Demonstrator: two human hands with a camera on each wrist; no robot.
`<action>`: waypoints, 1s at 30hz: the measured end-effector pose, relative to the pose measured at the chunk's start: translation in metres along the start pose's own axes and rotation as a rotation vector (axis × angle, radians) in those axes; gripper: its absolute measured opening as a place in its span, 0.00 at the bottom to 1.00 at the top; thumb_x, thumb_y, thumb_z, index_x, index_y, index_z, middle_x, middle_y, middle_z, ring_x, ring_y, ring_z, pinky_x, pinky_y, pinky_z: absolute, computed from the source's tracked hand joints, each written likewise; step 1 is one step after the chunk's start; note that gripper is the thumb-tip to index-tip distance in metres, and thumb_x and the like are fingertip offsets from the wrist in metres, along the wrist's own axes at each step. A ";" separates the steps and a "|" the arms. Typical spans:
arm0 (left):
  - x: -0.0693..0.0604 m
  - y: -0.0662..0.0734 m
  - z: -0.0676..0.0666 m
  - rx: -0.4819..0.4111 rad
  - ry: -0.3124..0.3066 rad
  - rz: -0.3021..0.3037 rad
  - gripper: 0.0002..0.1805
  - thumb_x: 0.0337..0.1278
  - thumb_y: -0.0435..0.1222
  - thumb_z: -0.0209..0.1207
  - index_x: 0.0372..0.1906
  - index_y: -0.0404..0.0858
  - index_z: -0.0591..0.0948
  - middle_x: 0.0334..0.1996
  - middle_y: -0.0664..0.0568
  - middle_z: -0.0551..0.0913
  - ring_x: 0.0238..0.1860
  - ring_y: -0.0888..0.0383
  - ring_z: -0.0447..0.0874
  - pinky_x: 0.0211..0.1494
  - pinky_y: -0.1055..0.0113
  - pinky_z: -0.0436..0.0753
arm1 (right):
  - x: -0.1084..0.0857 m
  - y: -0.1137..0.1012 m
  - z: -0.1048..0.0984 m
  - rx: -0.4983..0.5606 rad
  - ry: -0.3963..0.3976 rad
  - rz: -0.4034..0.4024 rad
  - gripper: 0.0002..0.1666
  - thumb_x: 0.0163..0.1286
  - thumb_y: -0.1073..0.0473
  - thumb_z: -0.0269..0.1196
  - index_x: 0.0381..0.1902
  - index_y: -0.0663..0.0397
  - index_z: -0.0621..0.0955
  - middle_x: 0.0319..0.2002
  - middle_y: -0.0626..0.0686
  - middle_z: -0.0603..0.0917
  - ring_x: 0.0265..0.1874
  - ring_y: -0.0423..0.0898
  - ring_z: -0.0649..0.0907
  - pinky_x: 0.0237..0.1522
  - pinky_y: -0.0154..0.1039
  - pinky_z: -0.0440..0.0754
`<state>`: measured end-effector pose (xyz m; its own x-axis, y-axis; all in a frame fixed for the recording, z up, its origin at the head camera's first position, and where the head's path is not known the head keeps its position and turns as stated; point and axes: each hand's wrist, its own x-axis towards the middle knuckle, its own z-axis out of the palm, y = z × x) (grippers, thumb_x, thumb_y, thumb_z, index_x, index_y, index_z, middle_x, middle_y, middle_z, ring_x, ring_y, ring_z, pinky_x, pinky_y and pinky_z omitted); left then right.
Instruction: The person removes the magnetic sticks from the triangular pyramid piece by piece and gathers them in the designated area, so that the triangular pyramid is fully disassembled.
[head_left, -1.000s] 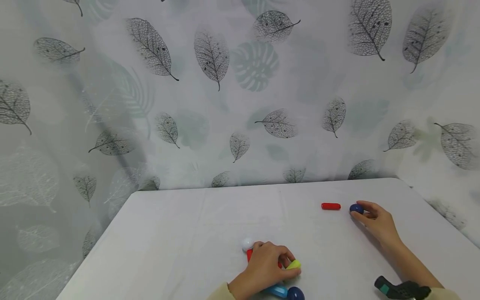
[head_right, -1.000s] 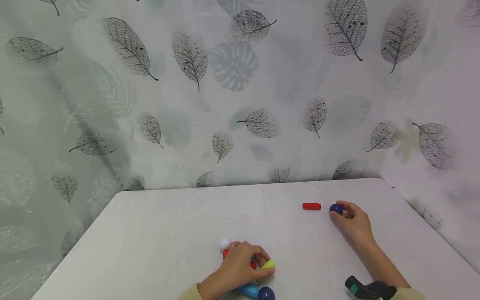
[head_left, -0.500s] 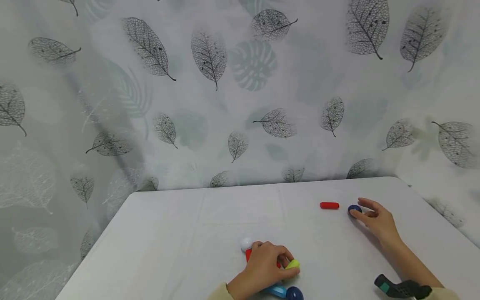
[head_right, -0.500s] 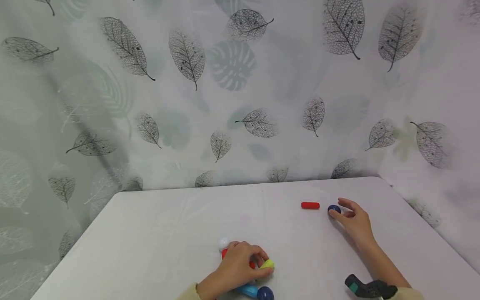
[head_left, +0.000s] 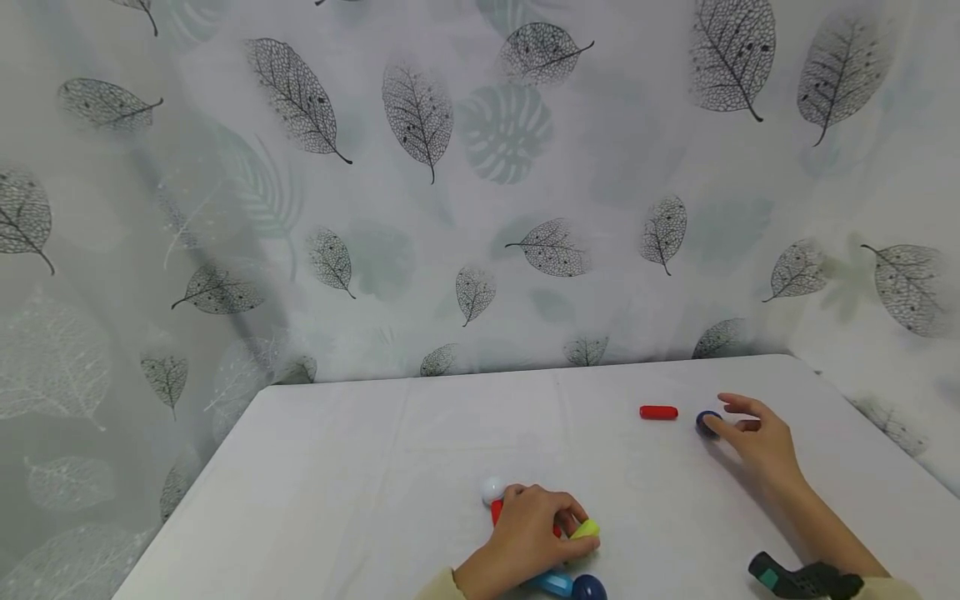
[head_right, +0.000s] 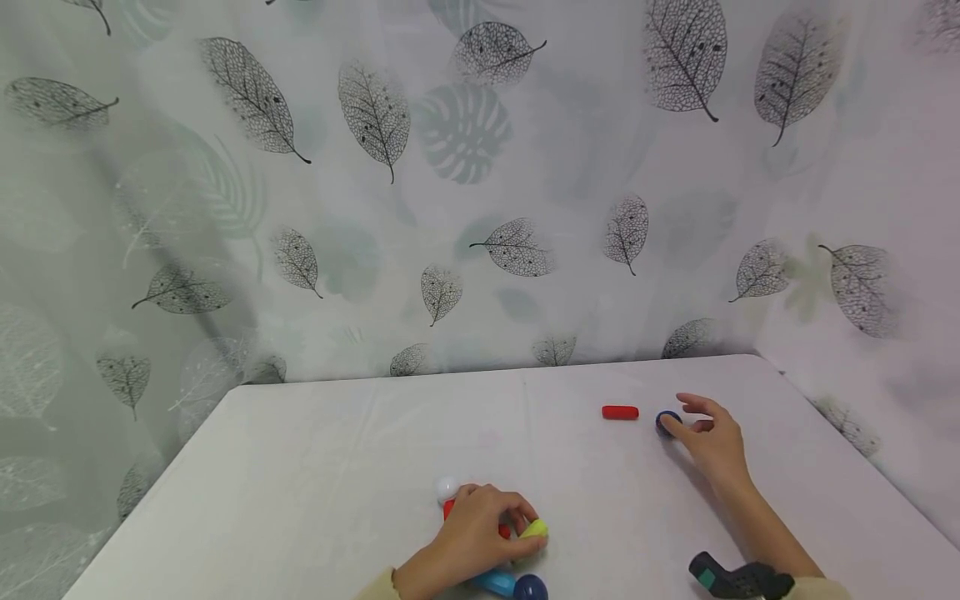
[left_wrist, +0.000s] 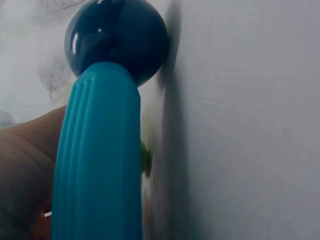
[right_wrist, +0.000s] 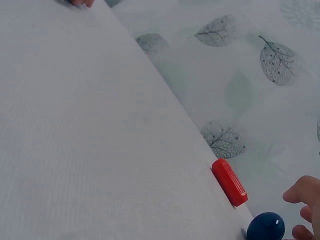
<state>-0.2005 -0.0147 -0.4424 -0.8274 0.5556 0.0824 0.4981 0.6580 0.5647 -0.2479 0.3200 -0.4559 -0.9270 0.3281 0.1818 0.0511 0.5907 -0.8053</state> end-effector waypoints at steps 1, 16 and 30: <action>0.000 0.000 0.000 -0.003 0.002 0.002 0.11 0.52 0.53 0.68 0.36 0.53 0.86 0.20 0.75 0.76 0.30 0.77 0.67 0.47 0.59 0.67 | -0.001 -0.002 0.000 -0.001 0.019 -0.016 0.34 0.70 0.44 0.61 0.64 0.62 0.71 0.55 0.67 0.74 0.36 0.40 0.70 0.29 0.26 0.69; 0.001 -0.002 -0.001 -0.169 -0.003 0.065 0.12 0.60 0.46 0.64 0.45 0.47 0.85 0.29 0.67 0.79 0.29 0.76 0.72 0.37 0.79 0.72 | -0.017 -0.037 0.014 0.057 -0.044 -0.220 0.19 0.66 0.55 0.67 0.50 0.61 0.81 0.35 0.49 0.79 0.28 0.36 0.72 0.26 0.28 0.72; 0.002 -0.001 -0.001 -0.186 0.007 0.057 0.13 0.59 0.46 0.65 0.46 0.47 0.83 0.30 0.65 0.78 0.29 0.75 0.71 0.34 0.79 0.73 | -0.036 -0.057 0.036 0.292 -0.703 -0.331 0.15 0.69 0.62 0.63 0.49 0.67 0.80 0.38 0.50 0.83 0.32 0.41 0.79 0.34 0.31 0.80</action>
<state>-0.2026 -0.0144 -0.4422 -0.8010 0.5856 0.1242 0.4885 0.5195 0.7011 -0.2312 0.2482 -0.4373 -0.8983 -0.4234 0.1176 -0.2734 0.3291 -0.9038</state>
